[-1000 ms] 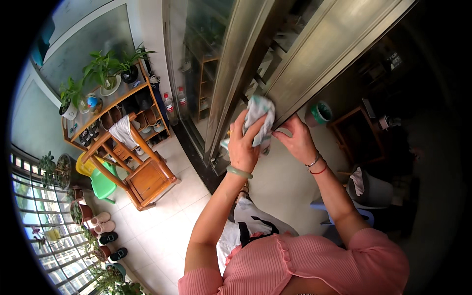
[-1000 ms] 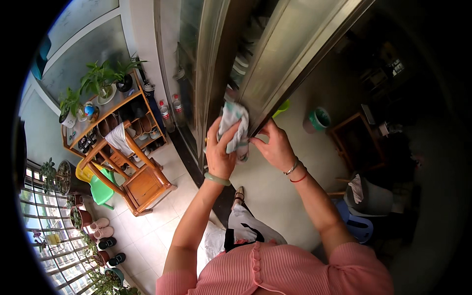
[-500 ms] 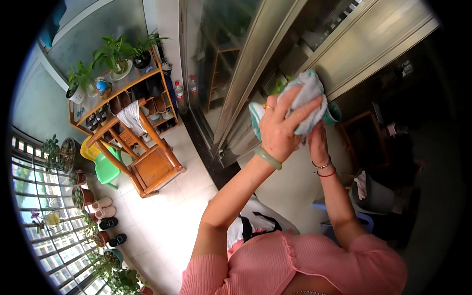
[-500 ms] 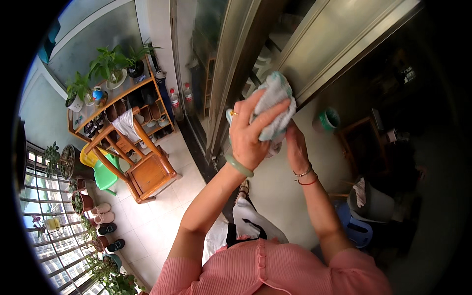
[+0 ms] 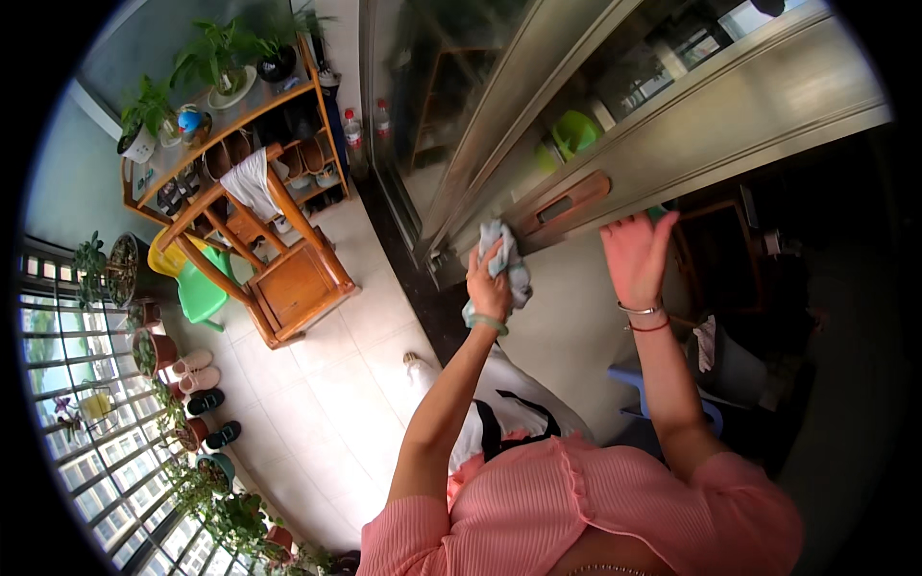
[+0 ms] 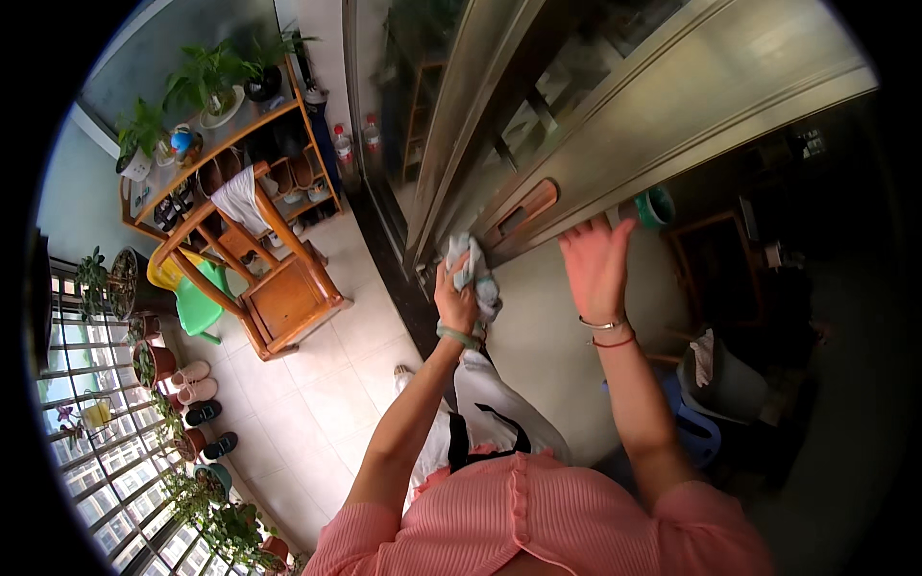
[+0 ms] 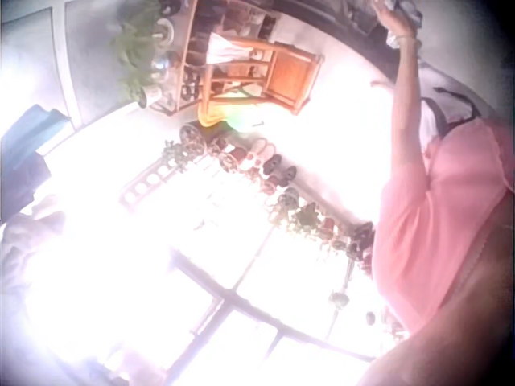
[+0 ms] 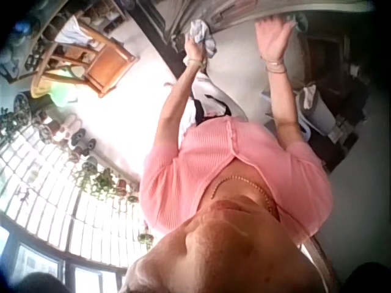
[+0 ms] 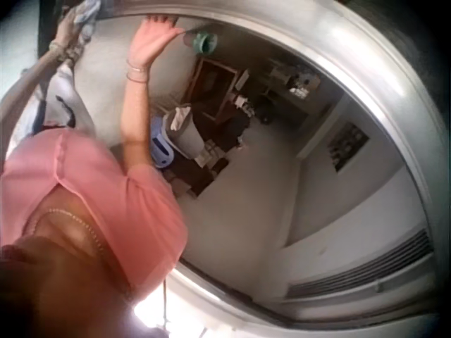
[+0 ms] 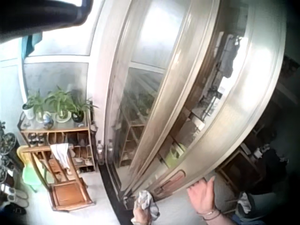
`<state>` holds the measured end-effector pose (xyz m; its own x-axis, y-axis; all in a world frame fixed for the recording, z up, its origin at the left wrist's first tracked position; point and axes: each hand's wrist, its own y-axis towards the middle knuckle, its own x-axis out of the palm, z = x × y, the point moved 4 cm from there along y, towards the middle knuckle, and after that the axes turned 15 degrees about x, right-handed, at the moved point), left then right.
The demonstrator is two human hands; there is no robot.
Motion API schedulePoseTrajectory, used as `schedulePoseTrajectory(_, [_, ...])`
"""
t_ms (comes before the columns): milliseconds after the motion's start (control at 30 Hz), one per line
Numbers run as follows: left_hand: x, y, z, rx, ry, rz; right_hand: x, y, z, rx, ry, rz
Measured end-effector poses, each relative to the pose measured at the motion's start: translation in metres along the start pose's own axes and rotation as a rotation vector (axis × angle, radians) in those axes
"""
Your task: The person cleans a sliding glass door and its frame using a cloth and water from a green bucket. They wipe the glass surface and the lower track, repeatedly dipping the cloth into the bucket to rinse and wring it out. The person also moves a plastic storage unit to access the area behind it.
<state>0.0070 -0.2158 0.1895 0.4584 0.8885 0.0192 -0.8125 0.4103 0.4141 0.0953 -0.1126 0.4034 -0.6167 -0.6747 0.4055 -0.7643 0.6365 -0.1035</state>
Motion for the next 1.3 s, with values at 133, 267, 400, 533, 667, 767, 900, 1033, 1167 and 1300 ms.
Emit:
schedulePoseTrajectory(133, [-0.003, 0.057, 0.107, 0.264, -0.04, -0.013, -0.008, 0.006, 0.024, 0.112, -0.005, 0.072])
schedulePoseTrajectory(267, [-0.001, 0.105, 0.207, 0.637, -0.021, -0.086, -0.013, -0.003, 0.018, 0.075, -0.294, 0.313])
schedulePoseTrajectory(400, [0.009, 0.092, 0.161, 0.489, -0.062, 0.016, -0.013, -0.001, 0.021, 0.158, -0.146, 0.129])
schedulePoseTrajectory(533, [0.014, 0.034, 0.042, 0.181, 0.016, 0.028, -0.01, 0.005, 0.025, 0.072, -0.066, 0.05])
schedulePoseTrajectory(667, [0.009, -0.027, -0.099, -0.207, 0.363, -0.151, -0.012, 0.008, 0.026, 0.077, -0.032, 0.0])
schedulePoseTrajectory(767, [-0.023, -0.068, -0.17, -0.546, 0.559, -0.593, -0.01, 0.013, 0.032, 0.113, -0.013, -0.073])
schedulePoseTrajectory(900, [-0.02, -0.074, -0.105, -0.338, 0.327, -0.227, -0.018, 0.005, 0.026, 0.073, -0.013, 0.008])
schedulePoseTrajectory(1033, [-0.045, 0.011, 0.008, -0.062, 0.035, 0.12, -0.017, 0.0, 0.021, 0.041, 0.008, -0.007])
schedulePoseTrajectory(1167, [-0.055, 0.1, 0.105, 0.299, -0.071, 0.177, -0.035, 0.001, 0.021, 0.039, -0.044, -0.055])
schedulePoseTrajectory(1300, [-0.048, 0.156, 0.148, 0.521, 0.136, 0.066, -0.021, 0.0, 0.02, 0.024, -0.214, -0.069])
